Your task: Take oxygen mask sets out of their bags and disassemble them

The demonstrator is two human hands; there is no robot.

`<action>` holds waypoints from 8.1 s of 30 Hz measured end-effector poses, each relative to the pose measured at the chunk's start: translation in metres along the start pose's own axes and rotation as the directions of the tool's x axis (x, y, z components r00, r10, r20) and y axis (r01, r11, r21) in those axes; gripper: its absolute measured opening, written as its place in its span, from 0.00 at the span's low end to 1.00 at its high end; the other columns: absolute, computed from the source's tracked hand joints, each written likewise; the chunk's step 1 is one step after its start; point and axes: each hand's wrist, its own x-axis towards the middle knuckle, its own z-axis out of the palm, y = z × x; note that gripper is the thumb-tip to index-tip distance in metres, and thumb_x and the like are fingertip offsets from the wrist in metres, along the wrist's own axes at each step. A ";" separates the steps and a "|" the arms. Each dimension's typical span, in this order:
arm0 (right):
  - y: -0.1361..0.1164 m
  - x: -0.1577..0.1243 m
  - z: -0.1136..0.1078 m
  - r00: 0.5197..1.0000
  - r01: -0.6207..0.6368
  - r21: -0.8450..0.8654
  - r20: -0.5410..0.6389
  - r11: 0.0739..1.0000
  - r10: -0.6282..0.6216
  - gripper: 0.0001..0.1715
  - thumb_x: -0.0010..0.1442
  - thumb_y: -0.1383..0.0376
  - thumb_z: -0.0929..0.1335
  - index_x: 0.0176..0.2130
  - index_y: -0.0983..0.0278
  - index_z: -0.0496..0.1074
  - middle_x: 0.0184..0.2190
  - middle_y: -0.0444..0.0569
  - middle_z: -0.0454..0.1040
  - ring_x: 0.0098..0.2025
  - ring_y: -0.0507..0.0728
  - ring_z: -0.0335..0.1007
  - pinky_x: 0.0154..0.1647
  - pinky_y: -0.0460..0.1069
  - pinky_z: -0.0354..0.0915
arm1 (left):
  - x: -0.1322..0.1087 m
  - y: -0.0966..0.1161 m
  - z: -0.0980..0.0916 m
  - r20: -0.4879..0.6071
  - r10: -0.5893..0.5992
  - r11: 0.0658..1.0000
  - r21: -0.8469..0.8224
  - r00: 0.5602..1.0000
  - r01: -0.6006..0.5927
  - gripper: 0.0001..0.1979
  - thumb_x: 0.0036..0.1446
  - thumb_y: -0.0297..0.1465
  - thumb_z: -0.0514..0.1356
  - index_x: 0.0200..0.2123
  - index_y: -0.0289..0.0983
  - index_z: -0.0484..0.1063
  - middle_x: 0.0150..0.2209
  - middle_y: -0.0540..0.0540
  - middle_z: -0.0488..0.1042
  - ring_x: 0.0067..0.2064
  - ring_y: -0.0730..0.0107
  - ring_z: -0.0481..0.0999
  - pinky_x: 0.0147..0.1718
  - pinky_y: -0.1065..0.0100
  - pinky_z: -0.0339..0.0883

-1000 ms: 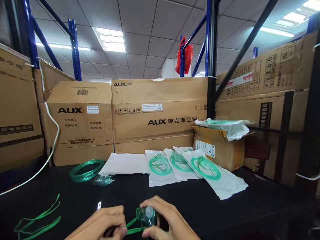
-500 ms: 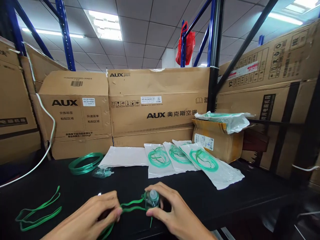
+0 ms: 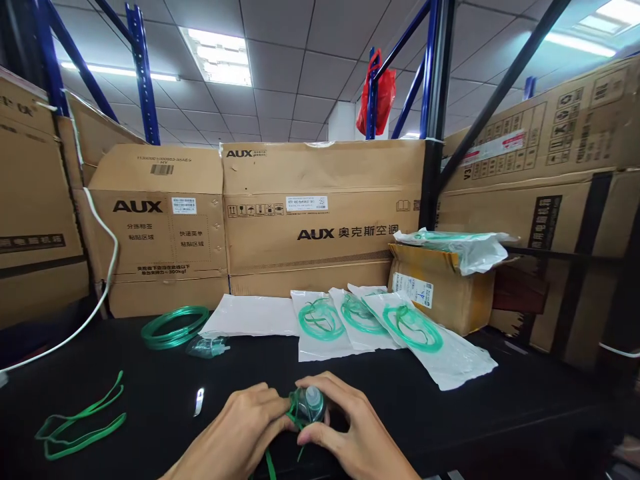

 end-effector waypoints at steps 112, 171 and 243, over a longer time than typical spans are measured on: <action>-0.038 0.044 0.036 0.957 0.174 -0.237 -0.188 0.956 -0.221 0.20 0.65 0.62 0.65 0.50 0.61 0.82 0.45 0.53 0.85 0.46 0.64 0.81 0.48 0.56 0.74 | 0.002 -0.027 -0.035 -0.400 -0.308 0.841 -0.539 0.863 0.050 0.11 0.66 0.40 0.61 0.37 0.45 0.84 0.51 0.47 0.70 0.50 0.62 0.75 0.43 0.68 0.71; -0.018 0.039 0.029 0.965 0.092 -0.440 0.261 0.893 0.030 0.25 0.68 0.57 0.67 0.64 0.50 0.70 0.66 0.47 0.67 0.68 0.62 0.62 0.69 0.58 0.58 | -0.094 -0.105 -0.029 -0.140 -0.179 0.980 0.058 0.974 0.188 0.12 0.72 0.35 0.51 0.44 0.44 0.75 0.46 0.47 0.72 0.45 0.63 0.76 0.47 0.65 0.68; 0.046 0.036 -0.055 0.998 0.056 -0.768 0.036 0.638 -0.044 0.26 0.70 0.59 0.58 0.55 0.64 0.78 0.57 0.59 0.78 0.62 0.71 0.71 0.63 0.65 0.66 | 0.118 -0.081 -0.027 0.019 -0.380 0.925 0.042 0.925 0.379 0.15 0.69 0.36 0.61 0.55 0.37 0.72 0.55 0.40 0.74 0.51 0.58 0.77 0.49 0.54 0.75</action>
